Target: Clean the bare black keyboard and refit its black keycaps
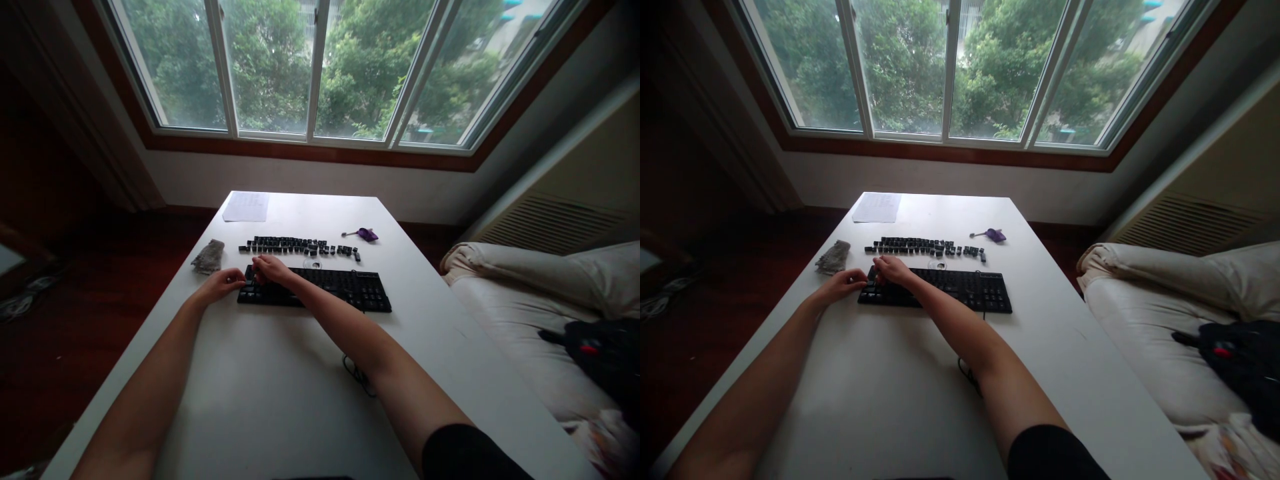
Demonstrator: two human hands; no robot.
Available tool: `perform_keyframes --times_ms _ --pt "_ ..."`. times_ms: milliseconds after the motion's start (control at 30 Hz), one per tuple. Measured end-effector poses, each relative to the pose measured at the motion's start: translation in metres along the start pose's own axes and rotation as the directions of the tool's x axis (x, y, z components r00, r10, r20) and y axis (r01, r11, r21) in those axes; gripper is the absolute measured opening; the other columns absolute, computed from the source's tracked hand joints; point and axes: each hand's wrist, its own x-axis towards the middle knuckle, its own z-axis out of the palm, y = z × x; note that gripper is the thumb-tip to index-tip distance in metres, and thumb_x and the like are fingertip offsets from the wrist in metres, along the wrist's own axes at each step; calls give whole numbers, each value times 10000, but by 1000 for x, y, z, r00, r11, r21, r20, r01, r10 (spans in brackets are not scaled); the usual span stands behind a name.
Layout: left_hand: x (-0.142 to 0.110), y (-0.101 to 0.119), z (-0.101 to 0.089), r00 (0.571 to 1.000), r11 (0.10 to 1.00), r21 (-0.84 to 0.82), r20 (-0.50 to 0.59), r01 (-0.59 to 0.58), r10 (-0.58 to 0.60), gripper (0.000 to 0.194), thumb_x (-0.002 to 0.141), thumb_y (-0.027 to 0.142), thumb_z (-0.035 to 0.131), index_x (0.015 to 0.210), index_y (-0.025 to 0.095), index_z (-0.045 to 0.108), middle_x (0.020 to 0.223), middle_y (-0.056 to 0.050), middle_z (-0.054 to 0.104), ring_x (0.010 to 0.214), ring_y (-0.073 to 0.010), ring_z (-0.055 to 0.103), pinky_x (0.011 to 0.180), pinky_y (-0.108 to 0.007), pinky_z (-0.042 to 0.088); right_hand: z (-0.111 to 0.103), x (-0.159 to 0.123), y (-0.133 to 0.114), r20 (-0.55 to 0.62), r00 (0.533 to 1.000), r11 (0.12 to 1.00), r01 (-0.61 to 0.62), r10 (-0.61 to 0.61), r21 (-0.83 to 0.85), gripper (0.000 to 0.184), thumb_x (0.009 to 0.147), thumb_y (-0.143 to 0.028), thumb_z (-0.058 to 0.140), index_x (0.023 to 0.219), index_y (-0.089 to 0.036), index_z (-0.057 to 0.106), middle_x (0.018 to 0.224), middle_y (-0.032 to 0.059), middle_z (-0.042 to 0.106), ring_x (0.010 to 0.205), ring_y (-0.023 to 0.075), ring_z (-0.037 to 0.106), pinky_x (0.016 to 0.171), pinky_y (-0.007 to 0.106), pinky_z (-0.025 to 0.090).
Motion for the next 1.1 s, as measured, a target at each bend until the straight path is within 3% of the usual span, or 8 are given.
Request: perform_keyframes --times_ms 167,267,367,567,767,867,967,1100 --pt "0 -3 1 1000 1000 7 -6 7 -7 389 813 546 625 900 170 673 719 8 607 603 -114 458 566 -224 363 3 -3 -2 -51 998 999 -25 24 -19 314 996 -336 368 836 -158 572 517 -28 608 412 92 535 452 188 376" --pt "1 -7 2 1000 1000 9 -5 21 -21 396 813 550 621 914 171 677 719 5 607 605 -115 456 560 -220 359 8 -7 -4 -128 990 991 33 -50 -129 286 967 -289 390 806 -159 588 502 -38 593 433 87 544 506 187 394" --pt "2 -12 4 1000 1000 6 -10 20 -20 401 804 552 630 912 169 676 720 9 602 607 -111 452 561 -215 359 8 -9 -3 -109 989 983 84 -102 -163 249 933 -256 410 801 -161 598 511 -38 603 450 89 557 520 185 393" --pt "2 -13 5 1000 1000 6 -21 14 -14 404 806 555 631 903 165 670 704 14 584 594 -105 429 546 -207 346 5 -2 0 -64 998 999 -21 19 -37 248 917 -221 347 811 -167 565 507 -33 597 406 107 539 453 198 362" --pt "1 -7 2 1000 1000 16 -13 11 -11 405 810 556 629 906 166 674 719 6 607 603 -113 455 561 -216 357 13 -6 -9 -227 972 973 11 -65 -231 269 934 -303 389 802 -179 588 521 -30 592 500 112 561 553 202 389" --pt "1 -8 2 1000 1000 21 -7 18 -18 406 811 559 629 905 167 672 711 10 603 601 -112 455 564 -216 359 13 -11 -13 -251 959 952 50 -130 -303 253 925 -299 409 808 -184 602 539 -34 599 557 113 570 601 200 391" --pt "1 -10 3 1000 1000 21 -15 19 -19 412 806 564 631 904 166 673 710 8 606 602 -114 457 562 -217 358 12 -11 -13 -216 968 961 67 -128 -268 264 917 -286 403 782 -178 602 512 -36 585 525 111 566 584 202 387" --pt "1 -11 3 1000 1000 16 -19 18 -18 395 811 551 629 903 170 674 715 8 605 614 -116 464 567 -215 357 12 -5 -11 -204 979 994 -39 17 -104 264 909 -252 359 826 -168 596 527 -30 599 458 108 556 517 203 375"
